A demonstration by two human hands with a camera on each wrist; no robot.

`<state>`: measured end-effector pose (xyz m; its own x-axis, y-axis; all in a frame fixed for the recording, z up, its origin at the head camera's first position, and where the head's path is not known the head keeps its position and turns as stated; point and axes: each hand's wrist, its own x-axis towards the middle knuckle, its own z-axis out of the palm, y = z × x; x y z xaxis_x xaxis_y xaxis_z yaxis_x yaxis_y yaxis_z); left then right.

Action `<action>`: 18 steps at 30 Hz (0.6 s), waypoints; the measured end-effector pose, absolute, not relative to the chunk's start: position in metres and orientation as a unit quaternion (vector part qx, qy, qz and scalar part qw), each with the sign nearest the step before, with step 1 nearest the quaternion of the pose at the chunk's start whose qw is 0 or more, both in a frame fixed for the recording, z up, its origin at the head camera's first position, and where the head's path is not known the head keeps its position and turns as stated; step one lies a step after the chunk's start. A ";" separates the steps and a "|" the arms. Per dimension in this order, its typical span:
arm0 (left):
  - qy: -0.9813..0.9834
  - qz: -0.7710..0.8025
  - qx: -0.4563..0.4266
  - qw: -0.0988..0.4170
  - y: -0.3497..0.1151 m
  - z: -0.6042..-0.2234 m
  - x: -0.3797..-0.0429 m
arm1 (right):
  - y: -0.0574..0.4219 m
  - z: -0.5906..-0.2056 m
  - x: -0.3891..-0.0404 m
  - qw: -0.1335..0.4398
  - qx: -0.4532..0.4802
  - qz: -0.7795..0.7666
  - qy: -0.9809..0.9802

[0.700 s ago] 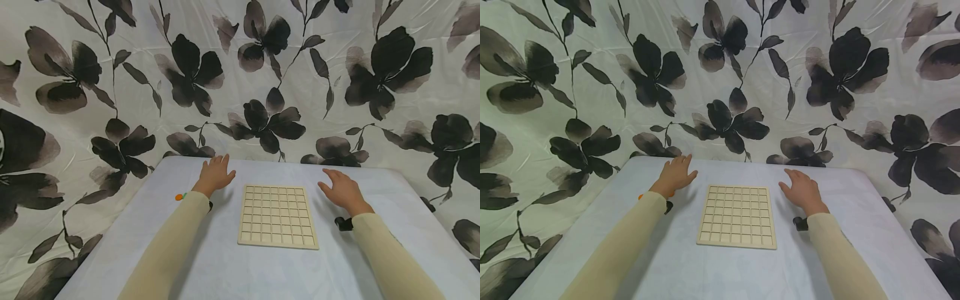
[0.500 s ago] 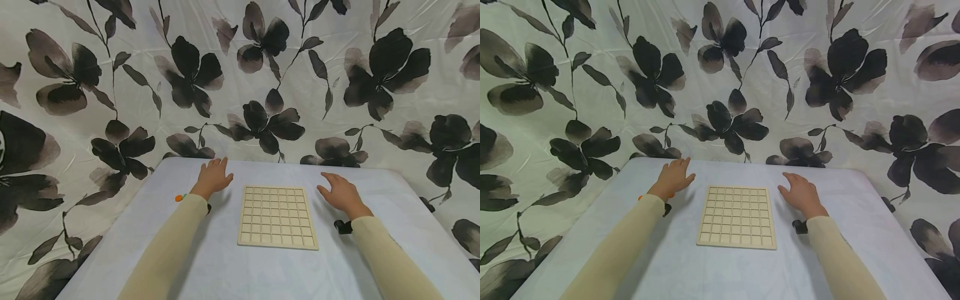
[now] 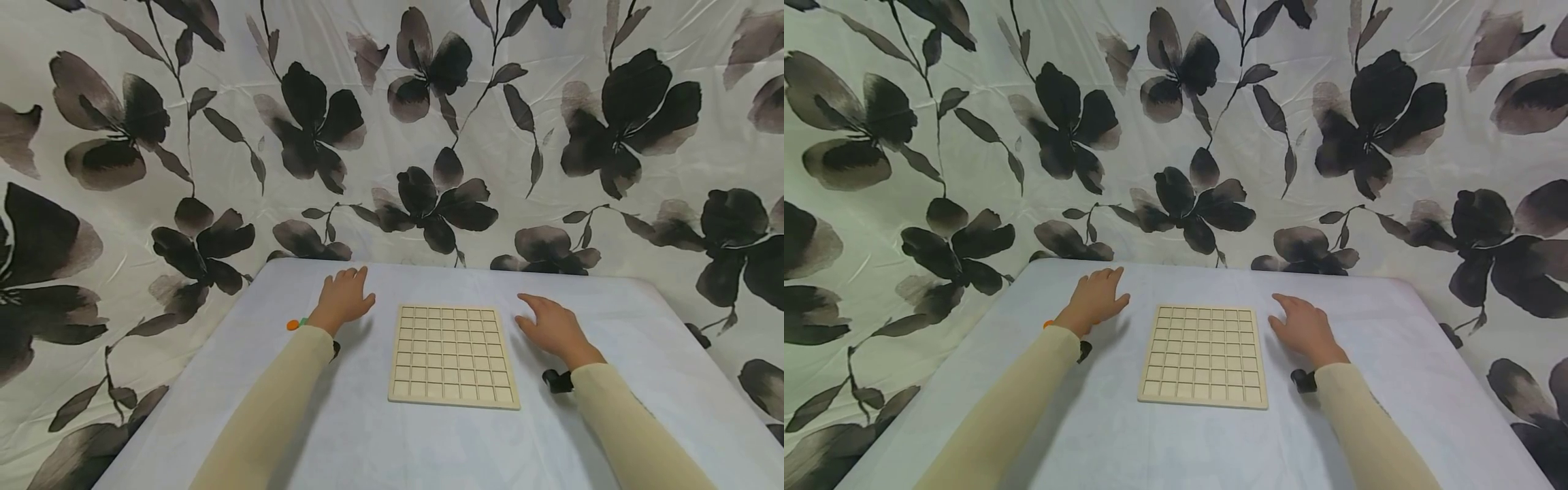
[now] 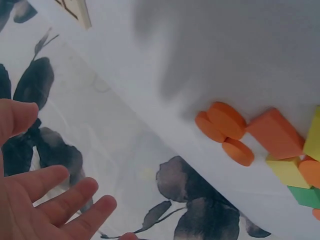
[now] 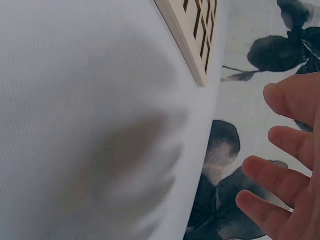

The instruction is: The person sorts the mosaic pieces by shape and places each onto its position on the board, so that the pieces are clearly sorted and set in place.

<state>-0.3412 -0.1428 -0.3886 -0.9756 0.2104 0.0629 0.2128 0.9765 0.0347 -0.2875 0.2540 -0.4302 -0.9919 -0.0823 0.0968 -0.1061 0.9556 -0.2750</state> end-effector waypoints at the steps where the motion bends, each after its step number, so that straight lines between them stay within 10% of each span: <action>1: -0.994 -0.021 -0.106 0.028 -0.144 -0.390 -0.341 | 0.253 -0.431 -0.287 0.039 0.047 0.142 -0.988; 18: -0.994 -0.014 -0.106 0.022 -0.161 -0.403 -0.335 | 0.243 -0.436 -0.279 0.016 0.052 0.140 -0.989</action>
